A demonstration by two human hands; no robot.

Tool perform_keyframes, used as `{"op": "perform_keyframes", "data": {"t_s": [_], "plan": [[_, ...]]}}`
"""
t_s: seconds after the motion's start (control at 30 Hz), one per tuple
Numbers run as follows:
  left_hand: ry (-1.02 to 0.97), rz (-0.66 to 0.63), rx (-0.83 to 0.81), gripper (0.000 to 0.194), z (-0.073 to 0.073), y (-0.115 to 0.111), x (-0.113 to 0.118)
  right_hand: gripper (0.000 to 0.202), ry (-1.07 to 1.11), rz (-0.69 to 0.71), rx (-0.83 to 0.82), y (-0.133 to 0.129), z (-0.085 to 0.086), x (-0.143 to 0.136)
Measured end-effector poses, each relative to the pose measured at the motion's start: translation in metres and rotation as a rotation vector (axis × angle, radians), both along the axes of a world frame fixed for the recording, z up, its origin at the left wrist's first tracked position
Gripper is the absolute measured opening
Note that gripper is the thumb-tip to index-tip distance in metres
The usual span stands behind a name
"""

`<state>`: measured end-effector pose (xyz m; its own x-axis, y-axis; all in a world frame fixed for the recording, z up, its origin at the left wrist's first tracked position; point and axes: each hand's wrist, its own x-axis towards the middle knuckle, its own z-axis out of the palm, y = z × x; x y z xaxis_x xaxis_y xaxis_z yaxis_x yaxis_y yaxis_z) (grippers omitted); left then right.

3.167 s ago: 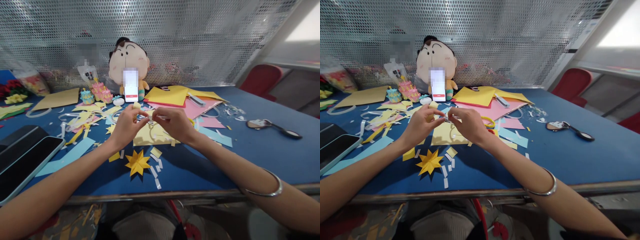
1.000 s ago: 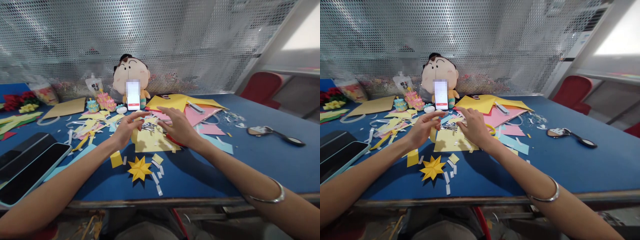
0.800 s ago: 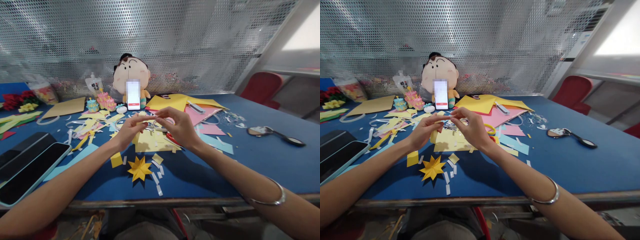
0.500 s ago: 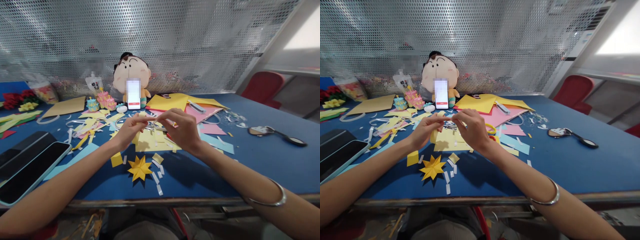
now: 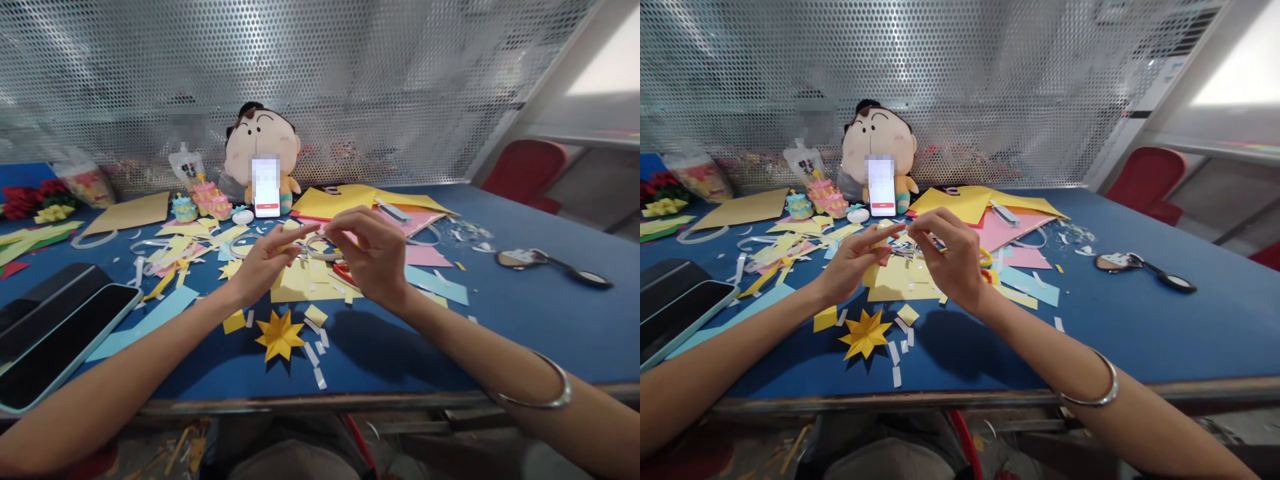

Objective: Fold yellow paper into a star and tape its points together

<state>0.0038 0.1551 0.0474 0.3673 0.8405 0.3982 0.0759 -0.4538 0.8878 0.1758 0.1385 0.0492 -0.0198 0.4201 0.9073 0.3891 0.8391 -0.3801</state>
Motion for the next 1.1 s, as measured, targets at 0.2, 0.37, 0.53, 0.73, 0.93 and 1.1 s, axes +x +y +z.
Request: {"op": "perform_keyframes", "data": {"t_s": [0.2,0.37,0.53,0.73,0.93,1.1], "plan": [[-0.14,0.067,-0.073,0.058,0.005,-0.005,0.005,0.015,0.186,0.039,-0.111,-0.001,0.004,0.003],[-0.116,0.035,-0.035,0.054,0.003,-0.009,0.01,0.008,0.163,0.115,-0.318,0.003,0.002,-0.001],[-0.152,0.032,-0.036,0.054,0.002,-0.01,0.01,0.005,0.182,0.217,-0.446,0.003,0.001,-0.004],[-0.177,0.008,-0.085,0.056,0.005,-0.017,0.015,0.016,0.178,0.312,-0.502,0.002,0.0,-0.005],[-0.151,-0.007,-0.088,0.048,0.004,-0.019,0.016,0.031,0.151,0.307,-0.476,0.002,-0.003,-0.007],[-0.102,-0.015,-0.069,0.047,0.003,-0.018,0.015,0.029,0.128,0.252,-0.388,0.002,-0.005,-0.007]]}}
